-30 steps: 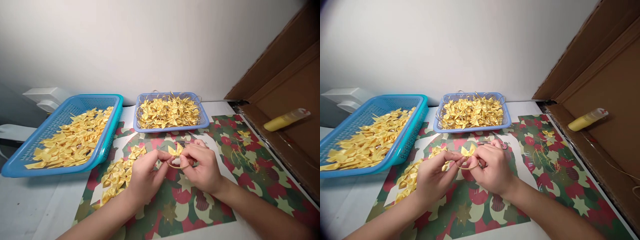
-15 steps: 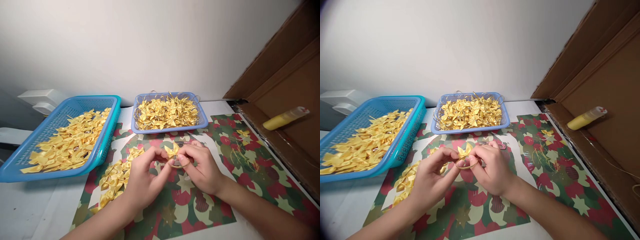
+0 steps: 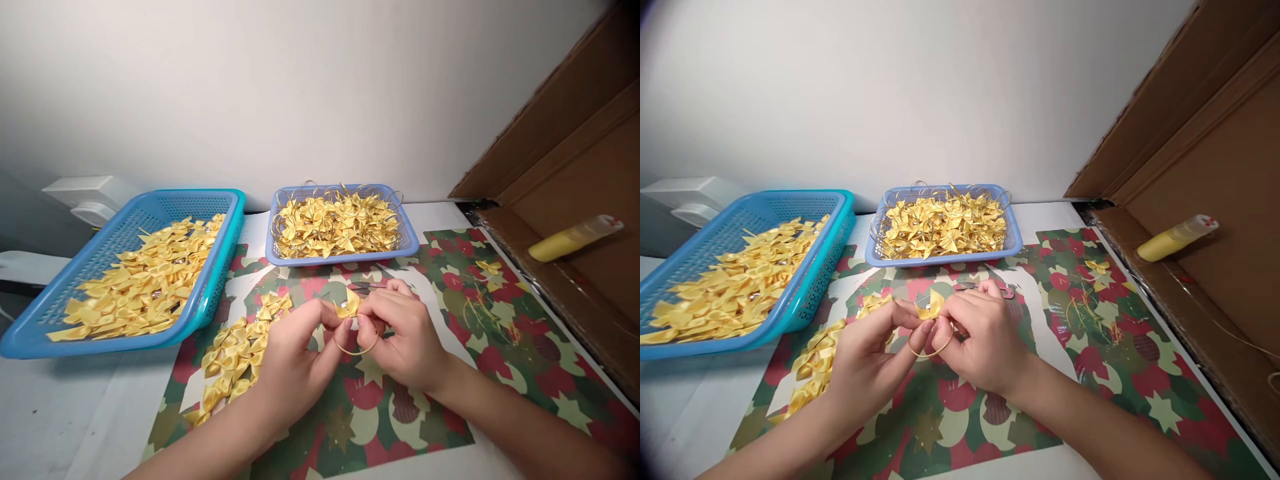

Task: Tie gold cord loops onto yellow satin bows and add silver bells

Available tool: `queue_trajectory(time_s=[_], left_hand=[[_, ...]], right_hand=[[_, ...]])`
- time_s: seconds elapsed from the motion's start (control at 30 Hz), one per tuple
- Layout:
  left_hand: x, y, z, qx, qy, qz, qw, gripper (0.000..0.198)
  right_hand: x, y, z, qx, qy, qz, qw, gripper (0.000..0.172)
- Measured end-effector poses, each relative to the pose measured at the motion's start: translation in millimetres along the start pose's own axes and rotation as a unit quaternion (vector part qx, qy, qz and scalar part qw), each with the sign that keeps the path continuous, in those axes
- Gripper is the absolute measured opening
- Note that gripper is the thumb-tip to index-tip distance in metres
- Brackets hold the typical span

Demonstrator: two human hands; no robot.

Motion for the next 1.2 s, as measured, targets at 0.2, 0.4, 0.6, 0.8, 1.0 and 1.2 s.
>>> queue_trajectory(time_s=[0.2, 0.4, 0.6, 0.8, 1.0, 1.2], left_hand=[[2.8, 3, 0, -0.016, 0.061, 0.034, 0.997, 0.018], [-0.1, -2, 8, -0.177, 0.268, 0.085, 0.943, 0.013], [-3.1, -9, 17, -0.32, 0.397, 0.143, 0.848, 0.02], [-4.4, -10, 24, -0.323, 0.376, 0.188, 0.848, 0.022], [0.1, -5, 29, -0.372, 0.456, 0.186, 0.787, 0.016], [2.2, -8, 24, -0.354, 0.418, 0.033, 0.836, 0.021]], right_hand=[[-2, -3, -1, -0.065, 0.043, -0.032, 0.996, 0.023], [-9, -9, -6, -0.097, 0.054, 0.045, 0.993, 0.02], [-19, -16, -6, -0.201, 0.094, 0.142, 0.965, 0.023], [-23, -15, -5, -0.203, 0.117, 0.208, 0.95, 0.022], [-20, -14, -3, -0.166, 0.078, 0.169, 0.968, 0.019], [-31, -13, -2, -0.043, -0.03, 0.02, 0.998, 0.013]])
Point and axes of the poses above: each hand's wrist, its own y-axis away from the middle knuckle, its own x-axis out of the palm, z = x × y, the point moved 2 cm from there along -y, towards the middle knuckle, and after that the axes turned 12 degrees about x, right-handed, at the moved point
